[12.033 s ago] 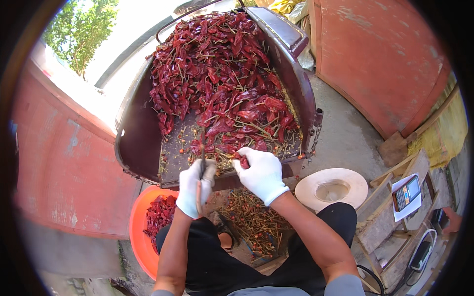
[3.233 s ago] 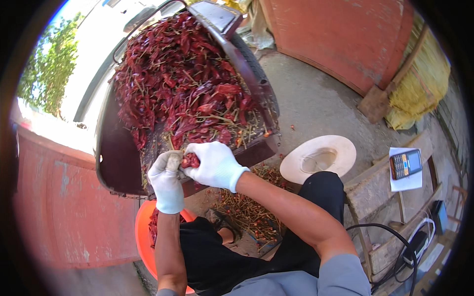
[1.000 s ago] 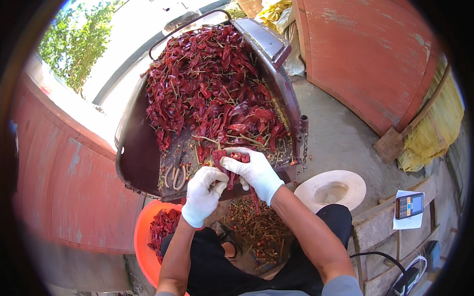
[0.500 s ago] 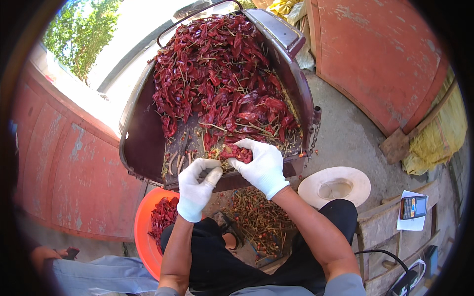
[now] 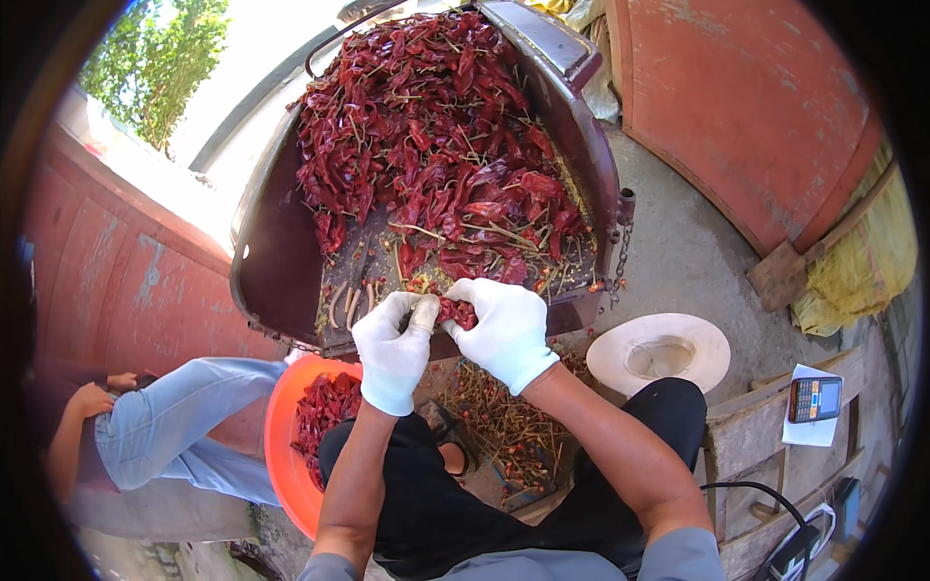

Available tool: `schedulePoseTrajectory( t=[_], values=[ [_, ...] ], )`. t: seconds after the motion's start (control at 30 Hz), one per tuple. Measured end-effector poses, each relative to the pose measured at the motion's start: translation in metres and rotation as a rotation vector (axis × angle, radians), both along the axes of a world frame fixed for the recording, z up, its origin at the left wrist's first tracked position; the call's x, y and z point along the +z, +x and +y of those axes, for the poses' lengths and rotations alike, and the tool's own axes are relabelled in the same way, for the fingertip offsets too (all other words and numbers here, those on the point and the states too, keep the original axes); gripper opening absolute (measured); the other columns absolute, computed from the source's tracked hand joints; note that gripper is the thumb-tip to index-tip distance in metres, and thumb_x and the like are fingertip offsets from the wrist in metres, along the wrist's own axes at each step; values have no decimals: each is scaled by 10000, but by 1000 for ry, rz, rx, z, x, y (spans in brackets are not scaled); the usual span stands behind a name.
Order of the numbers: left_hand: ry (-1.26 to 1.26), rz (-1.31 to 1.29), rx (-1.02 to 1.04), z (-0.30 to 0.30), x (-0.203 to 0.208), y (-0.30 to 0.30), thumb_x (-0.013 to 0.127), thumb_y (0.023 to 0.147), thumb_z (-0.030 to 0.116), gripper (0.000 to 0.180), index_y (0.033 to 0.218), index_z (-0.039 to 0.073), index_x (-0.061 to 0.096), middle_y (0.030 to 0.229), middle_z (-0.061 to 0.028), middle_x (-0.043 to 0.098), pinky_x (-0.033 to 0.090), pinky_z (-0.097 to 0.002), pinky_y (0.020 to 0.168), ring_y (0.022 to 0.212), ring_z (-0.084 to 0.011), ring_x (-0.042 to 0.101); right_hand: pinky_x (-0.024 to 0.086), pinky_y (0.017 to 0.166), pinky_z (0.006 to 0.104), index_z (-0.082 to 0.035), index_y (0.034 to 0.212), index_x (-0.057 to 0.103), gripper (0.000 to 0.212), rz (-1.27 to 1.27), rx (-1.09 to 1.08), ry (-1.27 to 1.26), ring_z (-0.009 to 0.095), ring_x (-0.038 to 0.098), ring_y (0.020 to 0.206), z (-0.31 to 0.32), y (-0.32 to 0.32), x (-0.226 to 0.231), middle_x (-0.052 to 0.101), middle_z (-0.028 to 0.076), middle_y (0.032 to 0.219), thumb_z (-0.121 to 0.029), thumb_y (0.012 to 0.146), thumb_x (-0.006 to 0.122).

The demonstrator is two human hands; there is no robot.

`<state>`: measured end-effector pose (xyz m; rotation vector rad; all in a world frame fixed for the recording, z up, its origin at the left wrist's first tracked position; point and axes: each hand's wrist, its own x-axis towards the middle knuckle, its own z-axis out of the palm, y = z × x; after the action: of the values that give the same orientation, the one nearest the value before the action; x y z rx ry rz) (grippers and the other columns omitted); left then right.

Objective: The person deseeded dried red peppers by opening them with a knife and by hand, removing the seeds, and placing the empty pepper skins into an orange bowl.

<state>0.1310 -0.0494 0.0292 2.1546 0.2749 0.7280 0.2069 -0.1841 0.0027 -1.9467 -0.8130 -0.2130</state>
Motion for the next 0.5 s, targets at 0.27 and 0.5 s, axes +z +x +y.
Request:
schedulePoseTrajectory(
  t=[0.27,0.5],
  values=[
    [-1366,-315,-155,40,3,10,572,1018,301,249,941,68,612,781,-11,597,370,-212,489,626,-96,512,376,398,258,-22,1163,602,479,1313,302,536,86,493,447,4,-9,13,660,41,747,-94,760,849],
    [-490,-1,-24,36,12,-7,629,882,-27,421,1297,-31,562,1234,-83,610,447,-297,1002,1112,-155,578,356,395,240,12,1189,600,437,1250,246,582,75,468,428,-2,4,20,659,30,744,-182,846,788]
  ],
)
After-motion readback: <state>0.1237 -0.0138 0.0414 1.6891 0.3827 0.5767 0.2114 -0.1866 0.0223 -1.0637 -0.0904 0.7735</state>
